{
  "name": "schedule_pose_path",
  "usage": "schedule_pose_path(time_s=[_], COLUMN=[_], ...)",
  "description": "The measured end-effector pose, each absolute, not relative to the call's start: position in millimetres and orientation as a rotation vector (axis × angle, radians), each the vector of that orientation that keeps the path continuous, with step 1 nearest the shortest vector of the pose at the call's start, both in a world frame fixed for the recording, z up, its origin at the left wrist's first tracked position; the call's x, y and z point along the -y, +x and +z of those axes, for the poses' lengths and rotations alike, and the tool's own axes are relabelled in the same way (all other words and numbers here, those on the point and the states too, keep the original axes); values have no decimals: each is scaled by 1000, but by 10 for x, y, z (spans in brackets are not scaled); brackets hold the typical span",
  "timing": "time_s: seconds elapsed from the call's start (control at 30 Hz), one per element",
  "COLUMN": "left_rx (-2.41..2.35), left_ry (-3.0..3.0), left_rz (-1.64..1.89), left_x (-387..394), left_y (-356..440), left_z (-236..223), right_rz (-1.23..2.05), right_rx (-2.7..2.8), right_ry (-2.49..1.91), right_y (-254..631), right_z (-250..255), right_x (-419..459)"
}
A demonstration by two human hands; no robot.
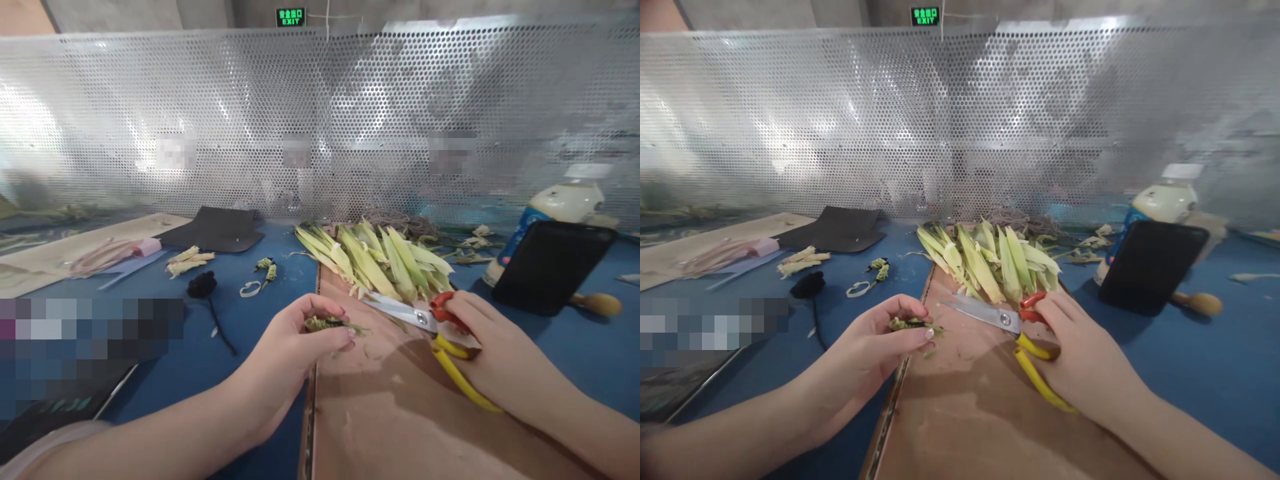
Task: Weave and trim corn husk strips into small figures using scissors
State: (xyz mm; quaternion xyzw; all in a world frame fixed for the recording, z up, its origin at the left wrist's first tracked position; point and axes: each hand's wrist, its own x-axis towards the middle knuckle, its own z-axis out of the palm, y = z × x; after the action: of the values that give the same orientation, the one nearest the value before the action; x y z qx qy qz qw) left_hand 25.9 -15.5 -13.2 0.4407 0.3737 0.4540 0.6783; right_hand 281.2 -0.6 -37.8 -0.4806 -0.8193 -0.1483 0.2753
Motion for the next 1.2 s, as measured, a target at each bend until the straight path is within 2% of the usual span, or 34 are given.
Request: schedule_pose_path(time_s=[0.23, 0.37, 0.77, 1.0, 1.2], left_rx=[-804, -855, -1166, -1191, -1146], left_ry=[816, 909, 1690, 1760, 1534], left_rz=[1118, 1085, 797, 743, 921], left_x=[90, 69, 163, 175, 140], left_y=[244, 218, 226, 235, 235], left_z=[-90, -106, -6, 36, -55], right_rz=[-583, -682, -719, -741, -668], right_rx=[2311, 2351, 2406, 2422, 2374], right_ry=[-1221, -1200, -1165, -1117, -1186], right_y=[2814, 2821, 2796, 2792, 2809], right_z=[-414, -409, -432, -418, -449], right_x=[-11, 3, 27, 34, 25])
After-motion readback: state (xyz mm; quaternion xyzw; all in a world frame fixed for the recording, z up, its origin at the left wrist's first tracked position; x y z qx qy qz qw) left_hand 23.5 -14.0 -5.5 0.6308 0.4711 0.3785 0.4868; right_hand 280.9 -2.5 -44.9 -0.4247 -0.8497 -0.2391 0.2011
